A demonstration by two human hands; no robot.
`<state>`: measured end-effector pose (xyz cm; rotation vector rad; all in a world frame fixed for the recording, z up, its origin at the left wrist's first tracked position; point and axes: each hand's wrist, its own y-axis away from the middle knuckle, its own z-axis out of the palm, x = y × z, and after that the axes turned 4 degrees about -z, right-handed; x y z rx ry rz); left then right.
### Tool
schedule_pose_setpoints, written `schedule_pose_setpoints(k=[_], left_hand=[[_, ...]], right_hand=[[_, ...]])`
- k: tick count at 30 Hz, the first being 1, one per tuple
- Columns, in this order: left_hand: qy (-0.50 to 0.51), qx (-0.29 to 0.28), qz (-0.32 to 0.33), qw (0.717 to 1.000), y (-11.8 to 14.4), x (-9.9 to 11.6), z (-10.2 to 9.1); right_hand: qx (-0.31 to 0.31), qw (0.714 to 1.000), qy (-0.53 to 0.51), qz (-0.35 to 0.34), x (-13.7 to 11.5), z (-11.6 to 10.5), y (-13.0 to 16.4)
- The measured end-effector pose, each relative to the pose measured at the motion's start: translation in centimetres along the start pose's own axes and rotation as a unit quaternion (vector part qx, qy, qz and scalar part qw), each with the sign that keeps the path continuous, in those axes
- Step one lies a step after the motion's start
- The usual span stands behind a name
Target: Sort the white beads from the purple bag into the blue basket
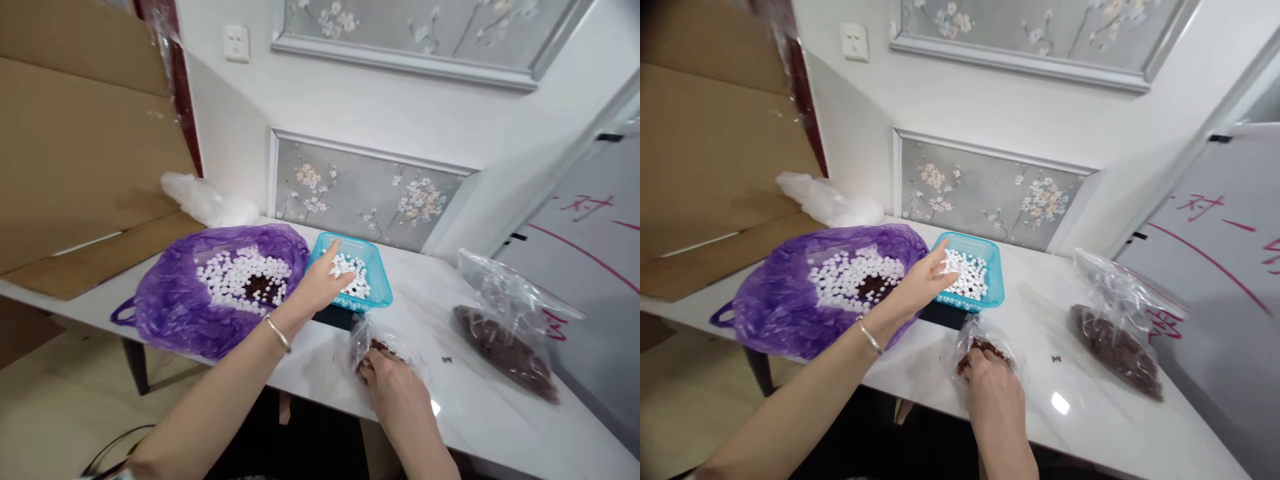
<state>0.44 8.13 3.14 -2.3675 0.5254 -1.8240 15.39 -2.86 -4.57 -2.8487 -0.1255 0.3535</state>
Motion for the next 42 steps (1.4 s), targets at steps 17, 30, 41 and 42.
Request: schedule_pose_setpoints(k=[17, 30, 41, 42], left_hand=[[-0.479, -0.047, -0.164, 0.861, 2.9, -4.2, -15.1], [-0.151, -0.055, -0.113, 0.98, 5.5, -2.0, -11.3], [0.421, -0.154, -0.293, 0.845, 8.7, -0.9, -1.7], [0.418, -0.155, -0.296, 0.845, 8.8, -0.9, -1.0]], right_hand=[[0.108, 0.985, -0.137, -0.012, 0.6, 1.4, -0.3], [0.101, 0.943, -0.307, 0.082, 0.6, -1.0, 0.3], [0.105, 0.895, -0.418, 0.113, 0.2, -1.7, 0.9], [0.105, 0.888, -0.432, 0.118, 0.3, -1.8, 1.0]])
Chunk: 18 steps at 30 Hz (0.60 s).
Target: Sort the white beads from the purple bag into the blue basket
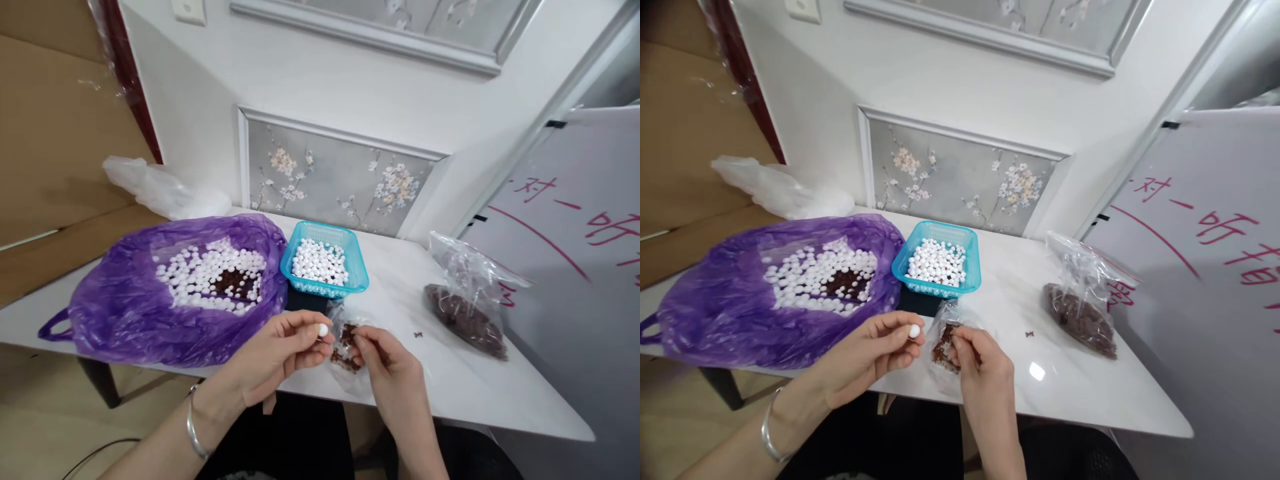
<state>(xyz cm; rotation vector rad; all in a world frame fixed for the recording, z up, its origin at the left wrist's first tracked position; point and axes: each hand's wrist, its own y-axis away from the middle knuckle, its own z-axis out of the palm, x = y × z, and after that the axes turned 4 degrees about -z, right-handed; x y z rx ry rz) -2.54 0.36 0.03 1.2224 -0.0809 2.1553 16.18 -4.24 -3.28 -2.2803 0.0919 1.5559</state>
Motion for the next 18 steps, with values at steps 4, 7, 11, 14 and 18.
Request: schedule_pose_setpoints(k=[4, 7, 11, 14, 18], left_hand=[[-0.01, 0.005, 0.016, 1.0, -0.8, -1.1, 1.3], [-0.001, 0.001, 0.022, 1.0, -1.1, -1.3, 1.8], [0.029, -0.016, 0.011, 0.999, -1.2, -1.5, 2.1], [0.042, -0.029, 0.004, 0.999, -0.9, -1.6, 2.2], [0.038, -0.025, 0.002, 0.999, -0.6, -1.6, 2.3]], right_hand=[[0.005, 0.996, -0.084, 0.025, -0.2, -0.4, 0.3], [0.002, 0.984, -0.175, 0.044, -0.6, -0.5, 0.6], [0.005, 0.982, -0.188, 0.029, -1.7, -0.3, 1.0], [0.005, 0.984, -0.18, 0.0, -2.9, -0.2, 1.3], [-0.005, 0.985, -0.171, -0.033, -4.2, 0.0, 1.7]])
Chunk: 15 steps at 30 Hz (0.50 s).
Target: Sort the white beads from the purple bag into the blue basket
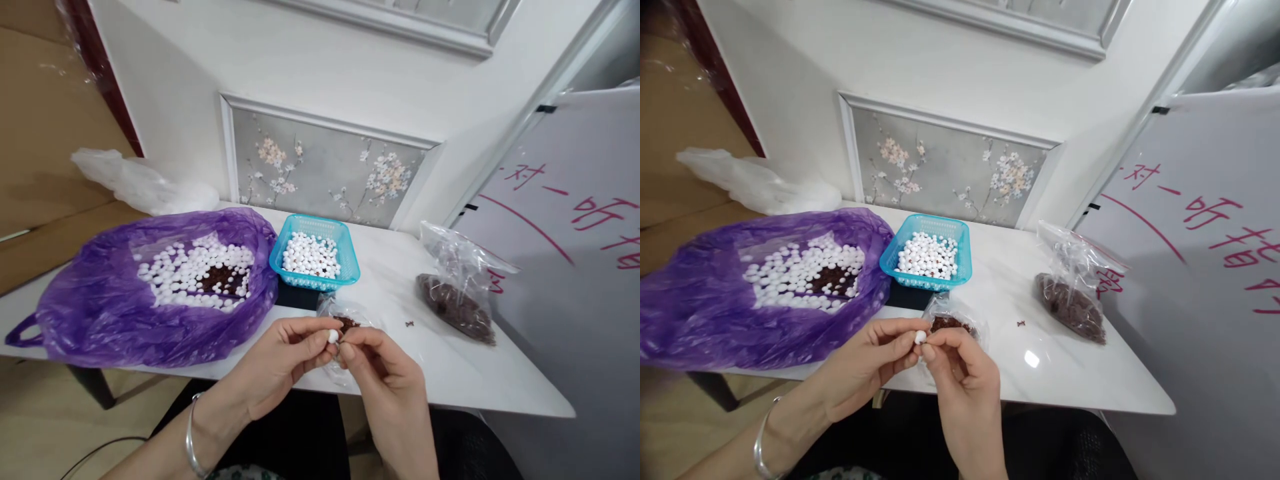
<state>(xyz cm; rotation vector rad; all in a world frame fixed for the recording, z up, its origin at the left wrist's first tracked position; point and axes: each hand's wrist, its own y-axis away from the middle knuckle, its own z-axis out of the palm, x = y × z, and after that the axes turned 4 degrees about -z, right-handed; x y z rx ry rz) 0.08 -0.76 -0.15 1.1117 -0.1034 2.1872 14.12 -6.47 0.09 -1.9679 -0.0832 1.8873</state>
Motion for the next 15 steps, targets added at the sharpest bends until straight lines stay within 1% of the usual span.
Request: schedule_pose_setpoints(k=[6, 11, 15], left_hand=[[0.005, 0.012, 0.014, 1.0, 0.29, -0.05, -0.13], [-0.013, 0.006, 0.026, 1.0, 0.48, 0.01, -0.12], [-0.031, 0.014, 0.038, 0.999, 0.48, 0.14, 0.03]], right_hand=[[0.024, 0.998, 0.041, -0.03, 0.14, 0.51, 0.39], [0.012, 0.997, 0.06, -0.046, 0.36, 0.64, 0.52], [0.007, 0.995, 0.077, -0.058, 0.26, 0.74, 0.59]])
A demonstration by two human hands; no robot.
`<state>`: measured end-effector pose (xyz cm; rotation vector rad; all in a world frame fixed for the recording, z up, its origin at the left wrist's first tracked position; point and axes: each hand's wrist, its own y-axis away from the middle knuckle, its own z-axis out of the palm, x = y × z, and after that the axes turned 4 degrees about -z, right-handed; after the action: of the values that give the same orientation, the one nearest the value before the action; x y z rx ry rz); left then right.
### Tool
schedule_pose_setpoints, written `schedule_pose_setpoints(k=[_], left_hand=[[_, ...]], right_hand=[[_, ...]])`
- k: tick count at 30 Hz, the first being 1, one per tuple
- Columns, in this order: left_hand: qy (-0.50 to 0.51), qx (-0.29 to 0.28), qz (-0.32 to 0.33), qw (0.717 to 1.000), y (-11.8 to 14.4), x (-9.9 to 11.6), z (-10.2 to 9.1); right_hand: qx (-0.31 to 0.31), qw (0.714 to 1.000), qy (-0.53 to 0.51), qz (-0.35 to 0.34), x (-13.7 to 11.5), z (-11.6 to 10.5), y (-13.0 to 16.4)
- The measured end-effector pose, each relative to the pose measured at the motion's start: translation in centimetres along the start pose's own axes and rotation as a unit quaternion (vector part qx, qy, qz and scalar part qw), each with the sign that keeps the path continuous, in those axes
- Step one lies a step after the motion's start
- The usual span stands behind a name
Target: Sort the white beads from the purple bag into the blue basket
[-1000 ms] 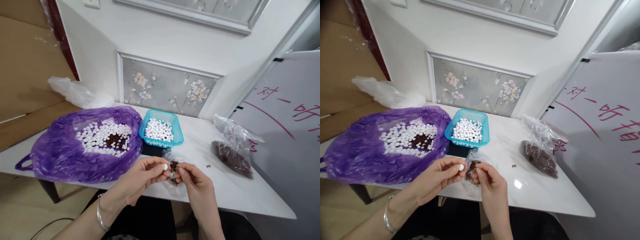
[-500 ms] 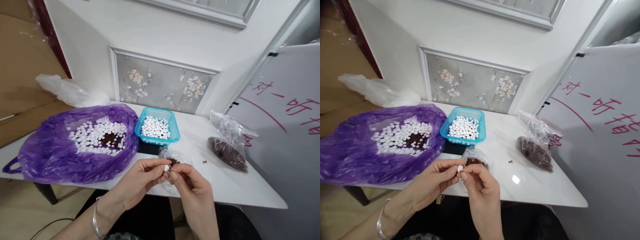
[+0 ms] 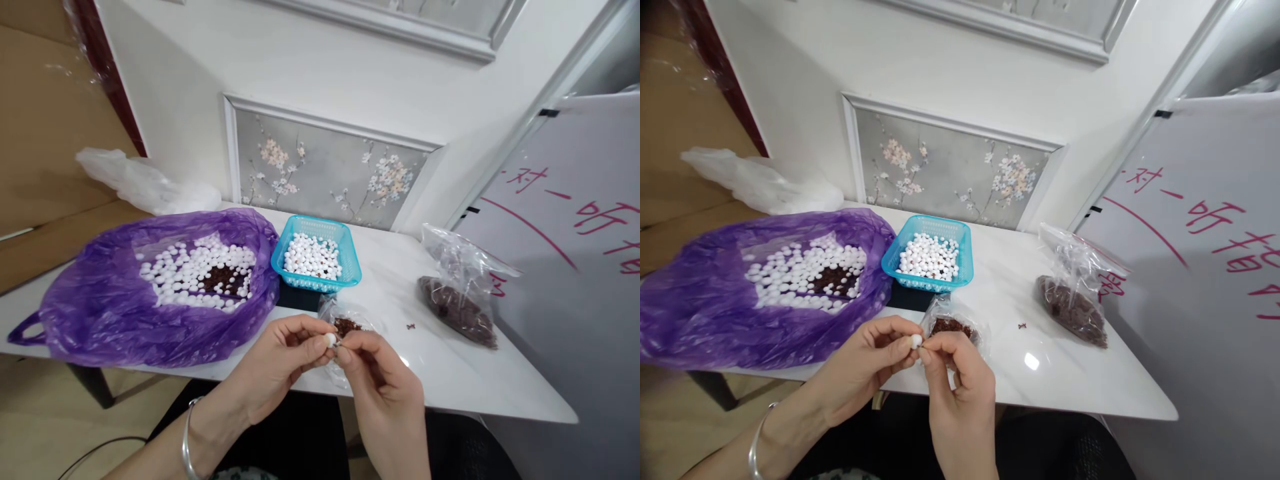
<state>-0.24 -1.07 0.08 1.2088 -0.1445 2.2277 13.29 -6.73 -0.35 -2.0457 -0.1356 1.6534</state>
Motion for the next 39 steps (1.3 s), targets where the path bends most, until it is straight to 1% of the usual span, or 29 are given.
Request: schedule_pose_setpoints(k=[6, 14, 19, 22, 25, 27, 30, 34, 39], left_hand=[[-0.049, 0.026, 0.02, 0.998, 0.2, 0.4, 0.4], [-0.078, 0.045, 0.038, 0.995, 0.4, 0.3, 0.2], [-0.096, 0.043, 0.037, 0.994, 0.2, 0.1, -0.1], [-0.075, 0.046, 0.028, 0.996, 0.2, 0.0, 0.0], [-0.012, 0.034, 0.007, 0.999, 0.3, 0.1, 0.2], [0.021, 0.022, -0.001, 1.0, 0.3, 0.1, 0.2], [0.042, 0.008, -0.001, 0.999, 0.4, 0.1, -0.1], [0.032, 0.001, 0.025, 0.999, 0.6, 0.2, -0.3], [-0.016, 0.002, 0.038, 0.999, 1.0, 0.3, 0.0]], right_hand=[[0.019, 0.998, 0.047, -0.037, 0.1, 0.2, 0.2], [0.005, 0.998, 0.06, -0.036, 0.3, 0.2, 0.0], [0.0, 0.996, 0.078, -0.041, 0.4, 0.1, -0.3], [-0.013, 0.998, 0.052, -0.021, 0.4, 0.0, -0.4], [-0.026, 1.0, -0.004, 0.013, 0.4, -0.5, -0.3], [-0.019, 0.999, -0.023, 0.023, 0.4, -0.8, -0.2], [-0.002, 1.0, -0.019, 0.021, 0.6, -1.2, -0.1], [0.014, 1.0, -0.01, 0.023, 0.8, -1.3, -0.1], [-0.005, 1.0, -0.004, 0.022, 0.8, -1.3, 0.1]])
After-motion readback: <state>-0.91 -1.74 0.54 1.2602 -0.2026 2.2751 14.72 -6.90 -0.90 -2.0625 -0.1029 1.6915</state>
